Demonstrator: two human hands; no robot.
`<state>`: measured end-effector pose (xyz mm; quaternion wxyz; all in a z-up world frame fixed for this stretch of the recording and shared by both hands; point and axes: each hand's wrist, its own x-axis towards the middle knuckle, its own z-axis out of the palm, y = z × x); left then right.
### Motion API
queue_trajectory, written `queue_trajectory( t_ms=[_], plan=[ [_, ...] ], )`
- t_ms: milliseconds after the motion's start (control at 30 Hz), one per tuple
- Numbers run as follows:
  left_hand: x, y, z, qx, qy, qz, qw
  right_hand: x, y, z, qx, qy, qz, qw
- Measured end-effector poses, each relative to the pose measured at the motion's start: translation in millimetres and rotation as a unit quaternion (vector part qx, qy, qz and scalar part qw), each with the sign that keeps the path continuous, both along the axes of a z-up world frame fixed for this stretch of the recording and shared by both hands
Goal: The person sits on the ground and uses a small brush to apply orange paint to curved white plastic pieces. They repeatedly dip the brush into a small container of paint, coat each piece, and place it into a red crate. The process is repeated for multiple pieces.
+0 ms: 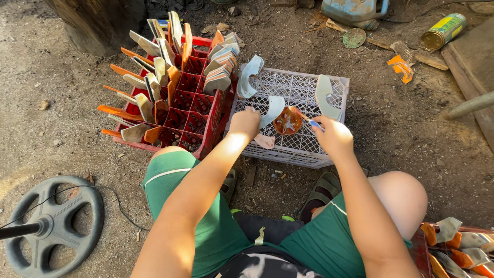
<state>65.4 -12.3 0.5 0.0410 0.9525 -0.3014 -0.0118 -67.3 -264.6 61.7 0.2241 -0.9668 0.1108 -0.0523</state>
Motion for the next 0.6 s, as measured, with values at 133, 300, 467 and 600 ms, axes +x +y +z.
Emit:
queue_trajectory(
  t_ms=[133, 300, 467, 600],
  plan=[
    [-3, -15, 2, -0.012, -0.013, -0.009, 1.0, -6, 17, -11, 0.053, 0.008, 0.045, 0.998],
    [-10, -26, 8, 0.016, -0.019, -0.02, 1.0, -5, 23, -32, 0.086, -0.016, -0.013, 0.996],
    [-4, -22, 14, 0.006, 0.002, -0.01, 1.0, -5, 23, -35, 0.026, -0.138, 0.106, 0.984],
    [-7, -12, 15, 0.011, -0.009, -0.044, 0.999, -4, 20, -39, 0.072, -0.044, -0.016, 0.996]
  ],
)
